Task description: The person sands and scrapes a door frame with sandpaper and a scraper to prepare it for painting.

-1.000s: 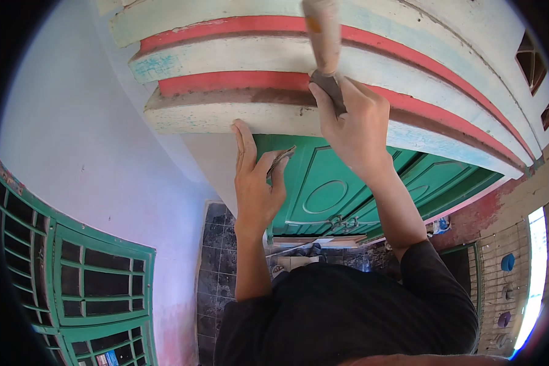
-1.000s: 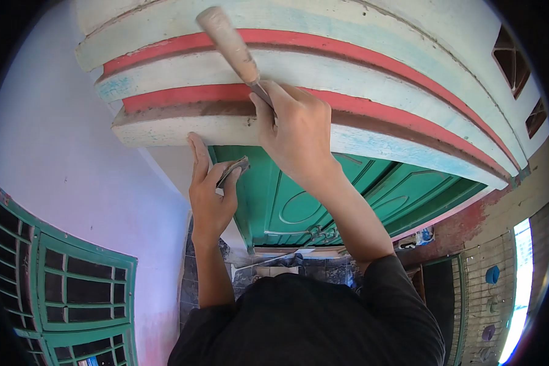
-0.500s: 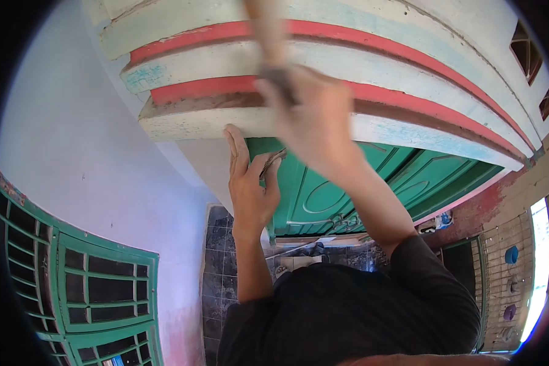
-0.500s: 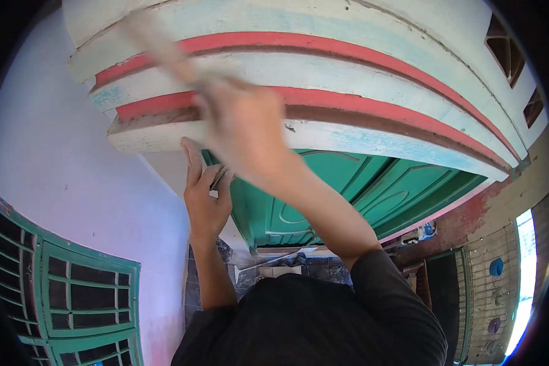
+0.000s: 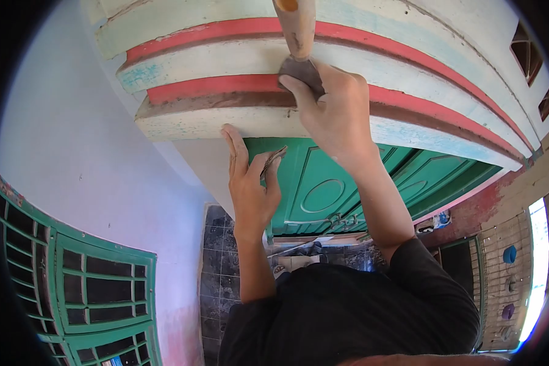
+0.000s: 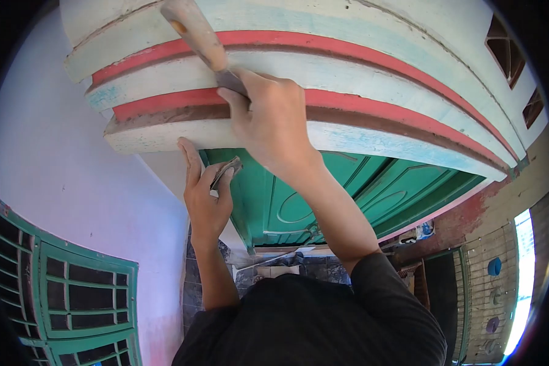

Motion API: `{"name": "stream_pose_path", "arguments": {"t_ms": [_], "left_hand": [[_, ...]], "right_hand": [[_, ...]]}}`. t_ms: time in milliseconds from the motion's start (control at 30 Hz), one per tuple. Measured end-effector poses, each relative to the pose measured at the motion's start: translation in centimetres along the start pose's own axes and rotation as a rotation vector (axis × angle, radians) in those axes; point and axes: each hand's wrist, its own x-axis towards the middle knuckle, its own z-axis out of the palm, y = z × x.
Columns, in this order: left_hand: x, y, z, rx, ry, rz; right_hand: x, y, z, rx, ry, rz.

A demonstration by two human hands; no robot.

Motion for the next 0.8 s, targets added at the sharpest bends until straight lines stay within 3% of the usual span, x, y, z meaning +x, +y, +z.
{"name": "stream_pose_path", "arguments": {"t_ms": [100,200,333,433,500,633,700,800], "left_hand": [[0.0,0.0,0.0,0.015,-0.005,-0.013],[0.1,0.3,0.1,0.023,-0.003,-0.014],[0.0,0.3,-0.1,0.015,-0.005,-0.022],[0.0,0.2,-0.2,0.02,-0.017,-0.036],[0.1,0.2,-0.2,0.028,-0.004,-0.01],[0.2,0.1,-0.3,0.027,-0.01,-0.006],[0.0,0.2,-0.3,0.032,-0.013,-0.027],[0.0,-0.3,-0.4,0.019,0.004,0.015]], "right_hand": [[-0.7,0.3,1.9,-0.01,0.091,-0.17],[-0.5,-0.2,0.6,0.003,-0.085,-0.089],[-0.6,0.7,0.9,-0.038,-0.031,-0.012],[-0.7,0.3,0.8,0.173,-0.001,-0.114],[-0.1,-0.2,-0.3,-0.035,-0.07,0.034],[-0.7,0.5,1.2,0.041,0.021,-0.133],[-1.1,-0.1,-0.1,0.092,-0.117,-0.026],[-1.9,1.3,-2.6,0.063,0.017,0.064]]}}
